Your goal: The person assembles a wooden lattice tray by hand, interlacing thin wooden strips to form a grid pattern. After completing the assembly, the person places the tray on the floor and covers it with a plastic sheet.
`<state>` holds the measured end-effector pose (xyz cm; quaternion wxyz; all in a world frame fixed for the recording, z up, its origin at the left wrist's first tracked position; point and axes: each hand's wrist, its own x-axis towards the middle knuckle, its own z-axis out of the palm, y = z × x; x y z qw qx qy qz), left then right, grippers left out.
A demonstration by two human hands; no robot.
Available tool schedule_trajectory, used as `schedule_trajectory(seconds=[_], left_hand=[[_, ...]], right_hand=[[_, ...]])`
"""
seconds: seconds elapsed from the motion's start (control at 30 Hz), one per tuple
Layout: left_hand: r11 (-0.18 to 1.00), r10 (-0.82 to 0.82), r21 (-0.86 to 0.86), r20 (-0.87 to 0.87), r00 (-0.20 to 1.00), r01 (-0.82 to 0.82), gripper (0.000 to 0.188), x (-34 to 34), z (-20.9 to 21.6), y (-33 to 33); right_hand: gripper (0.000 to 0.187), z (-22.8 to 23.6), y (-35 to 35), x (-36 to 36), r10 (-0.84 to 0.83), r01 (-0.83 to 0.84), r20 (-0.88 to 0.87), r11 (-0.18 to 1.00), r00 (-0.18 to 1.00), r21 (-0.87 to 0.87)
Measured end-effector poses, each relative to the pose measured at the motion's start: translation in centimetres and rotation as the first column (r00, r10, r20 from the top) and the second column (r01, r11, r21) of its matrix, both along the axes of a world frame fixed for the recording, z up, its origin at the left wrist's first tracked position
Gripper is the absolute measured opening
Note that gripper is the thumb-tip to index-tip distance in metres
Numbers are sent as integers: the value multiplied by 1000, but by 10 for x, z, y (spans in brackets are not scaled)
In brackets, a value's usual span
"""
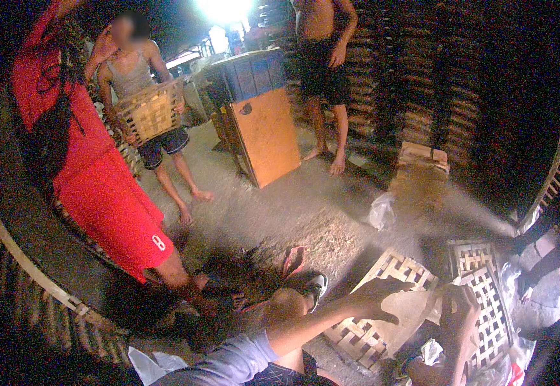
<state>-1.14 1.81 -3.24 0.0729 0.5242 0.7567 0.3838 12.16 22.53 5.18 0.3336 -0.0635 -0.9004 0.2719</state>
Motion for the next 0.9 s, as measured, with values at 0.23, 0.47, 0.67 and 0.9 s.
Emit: schedule_trajectory(seconds=[0.23,0.47,0.67,0.9], left_hand=[[999,-12,42,-65,998,15,29,-9,-25,8],[1000,-1,-4,-22,1000,1,35,-7,-27,7],[994,-106,-25,16,994,106,62,-5,-24,4],[988,-122,-91,57,991,127,108,14,-9,7]], right_hand=[[11,-1,4,5,-25,29,61,997,998,-67],[12,2,-2,5,5,-2,67,999,998,-38],[14,-1,-2,4,12,-12,3,998,1000,-61],[11,-15,0,4,-24,25,-49,999,999,30]])
